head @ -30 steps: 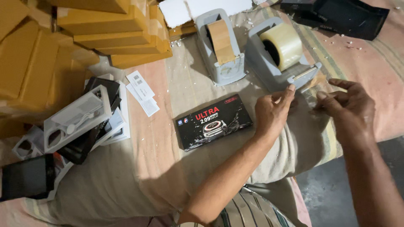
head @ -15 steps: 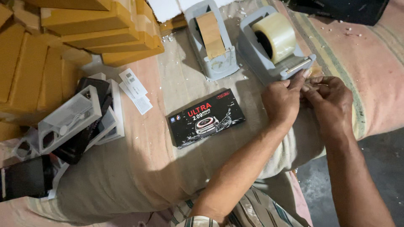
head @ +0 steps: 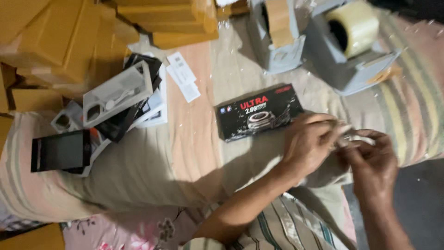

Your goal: The person assembles a smartwatch kit by placing the watch, charging cable, and strap into a white tray, then closes the box and seals it with clear tape. The person handles multiple packaging components and uses a tape dispenser to seal the finished package.

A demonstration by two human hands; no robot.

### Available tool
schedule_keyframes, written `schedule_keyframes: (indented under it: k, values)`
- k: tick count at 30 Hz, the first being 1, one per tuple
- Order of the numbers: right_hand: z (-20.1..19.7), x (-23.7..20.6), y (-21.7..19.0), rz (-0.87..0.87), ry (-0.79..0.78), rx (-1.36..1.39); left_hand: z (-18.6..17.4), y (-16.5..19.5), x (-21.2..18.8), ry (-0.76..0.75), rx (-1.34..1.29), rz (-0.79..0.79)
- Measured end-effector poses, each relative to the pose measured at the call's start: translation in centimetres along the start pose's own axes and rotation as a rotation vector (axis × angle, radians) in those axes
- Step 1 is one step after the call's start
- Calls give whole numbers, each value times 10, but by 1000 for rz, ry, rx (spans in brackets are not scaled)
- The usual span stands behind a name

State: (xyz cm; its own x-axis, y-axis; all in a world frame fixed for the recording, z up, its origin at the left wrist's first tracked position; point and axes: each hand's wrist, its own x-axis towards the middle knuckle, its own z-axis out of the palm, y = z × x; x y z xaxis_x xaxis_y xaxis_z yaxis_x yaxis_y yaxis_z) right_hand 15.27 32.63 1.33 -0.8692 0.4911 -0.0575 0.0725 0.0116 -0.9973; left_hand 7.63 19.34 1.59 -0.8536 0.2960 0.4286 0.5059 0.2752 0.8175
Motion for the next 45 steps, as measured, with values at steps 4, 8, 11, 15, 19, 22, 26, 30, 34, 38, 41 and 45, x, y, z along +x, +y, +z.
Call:
schedule_keyframes:
  k: [4,8,11,15,19,22,26,30,34,38,41,45]
  values:
    - [63,-30,6,124,-142,2,-93,-11,-30,53,421,64]
    - [108,-44,1,117,-215,22,-133,-21,-41,79,555,15]
    - [125,-46,-3,113,-168,-97,-143,-32,-39,74,551,12]
    - [129,-42,-1,92,-119,-146,-142,-38,-35,76,625,35]
    - [127,-35,3,104,-91,-270,-138,-33,-32,37,606,-17]
    - [129,-34,6,94,-99,-172,-137,-30,-32,50,622,-32]
    - [129,-32,8,80,-124,-203,-134,-31,-37,53,618,-77]
    - [128,-28,11,92,-135,-254,-130,-37,-37,57,701,-106]
    - [128,-27,13,89,-131,-264,-129,-43,-35,31,717,-169]
    - [128,-27,14,111,-142,-187,-130,-52,-25,38,755,-182]
    - [127,-28,14,88,-148,-165,-132,-62,-15,32,838,-174]
    - [126,-29,14,97,-153,-178,-137,-77,4,-97,860,-296]
